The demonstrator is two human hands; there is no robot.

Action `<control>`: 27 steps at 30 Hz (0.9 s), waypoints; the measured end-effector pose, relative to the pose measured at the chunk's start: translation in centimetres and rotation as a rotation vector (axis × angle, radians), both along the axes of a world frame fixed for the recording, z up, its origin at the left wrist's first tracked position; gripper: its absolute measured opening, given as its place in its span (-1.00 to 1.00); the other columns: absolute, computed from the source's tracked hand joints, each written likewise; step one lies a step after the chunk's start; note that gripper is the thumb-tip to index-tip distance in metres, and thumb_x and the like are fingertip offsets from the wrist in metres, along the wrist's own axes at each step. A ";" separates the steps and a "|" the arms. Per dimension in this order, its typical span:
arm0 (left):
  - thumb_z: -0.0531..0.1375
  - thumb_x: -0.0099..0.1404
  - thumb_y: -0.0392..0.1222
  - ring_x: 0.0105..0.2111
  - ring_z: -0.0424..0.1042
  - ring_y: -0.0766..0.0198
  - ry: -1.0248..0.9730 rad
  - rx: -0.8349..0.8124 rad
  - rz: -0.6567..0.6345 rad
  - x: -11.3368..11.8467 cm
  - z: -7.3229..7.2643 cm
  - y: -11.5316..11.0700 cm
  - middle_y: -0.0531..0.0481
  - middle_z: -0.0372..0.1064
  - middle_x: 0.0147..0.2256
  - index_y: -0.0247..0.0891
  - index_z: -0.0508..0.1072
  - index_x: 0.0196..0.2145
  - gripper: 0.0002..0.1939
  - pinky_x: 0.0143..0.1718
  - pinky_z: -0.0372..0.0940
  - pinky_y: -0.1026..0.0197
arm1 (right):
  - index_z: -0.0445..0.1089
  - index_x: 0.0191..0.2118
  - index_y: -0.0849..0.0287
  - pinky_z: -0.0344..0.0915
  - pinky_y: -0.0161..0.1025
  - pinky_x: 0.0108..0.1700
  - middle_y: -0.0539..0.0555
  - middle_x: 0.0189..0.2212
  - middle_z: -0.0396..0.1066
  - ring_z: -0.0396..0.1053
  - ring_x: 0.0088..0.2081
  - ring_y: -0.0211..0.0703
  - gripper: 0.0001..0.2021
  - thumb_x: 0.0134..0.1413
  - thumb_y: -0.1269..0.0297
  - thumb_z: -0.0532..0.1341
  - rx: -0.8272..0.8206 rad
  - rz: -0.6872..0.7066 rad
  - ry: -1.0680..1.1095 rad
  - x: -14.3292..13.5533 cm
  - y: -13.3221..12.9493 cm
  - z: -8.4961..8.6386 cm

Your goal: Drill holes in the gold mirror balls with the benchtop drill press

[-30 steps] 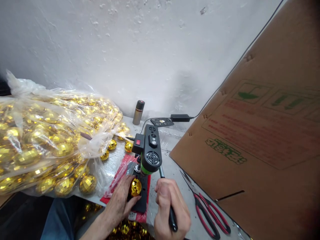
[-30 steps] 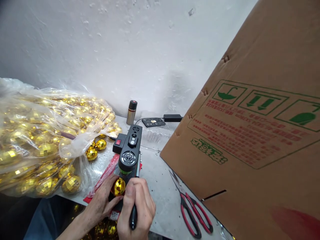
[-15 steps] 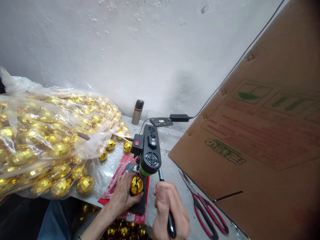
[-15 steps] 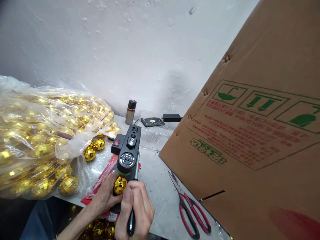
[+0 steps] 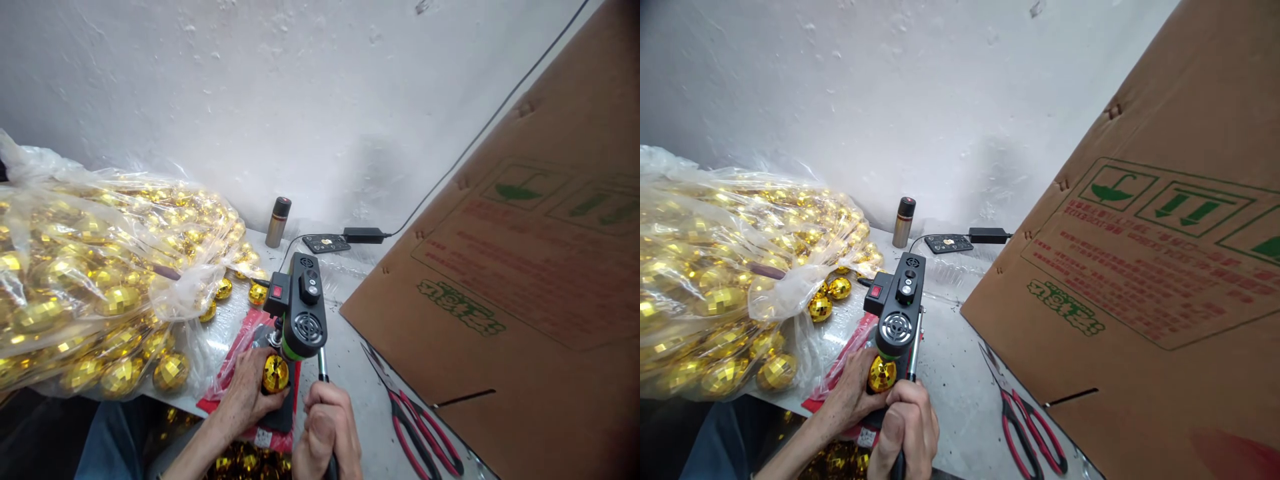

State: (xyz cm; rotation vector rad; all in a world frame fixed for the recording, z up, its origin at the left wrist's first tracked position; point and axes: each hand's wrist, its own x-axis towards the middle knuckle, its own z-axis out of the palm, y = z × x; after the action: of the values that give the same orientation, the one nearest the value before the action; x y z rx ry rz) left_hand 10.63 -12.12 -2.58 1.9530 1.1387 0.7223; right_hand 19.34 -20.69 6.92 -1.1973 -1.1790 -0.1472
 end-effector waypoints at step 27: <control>0.40 0.14 -0.11 0.03 0.50 -0.20 -0.071 0.063 0.020 0.0 -1.4 0.1 -0.20 0.56 -0.01 -0.19 0.48 0.06 -0.48 0.12 0.32 -0.25 | 0.22 -0.44 0.12 0.22 -0.31 -0.37 -0.09 -0.47 0.23 0.23 -0.46 -0.34 -0.65 0.47 0.41 0.01 0.190 -0.045 -0.109 1.0 1.7 -1.1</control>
State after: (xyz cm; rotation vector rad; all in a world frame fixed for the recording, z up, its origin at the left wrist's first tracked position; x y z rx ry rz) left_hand 10.68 -12.01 -3.97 1.9544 1.1055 0.8407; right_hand 20.31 -18.97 5.77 -1.0589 -1.2047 -0.3550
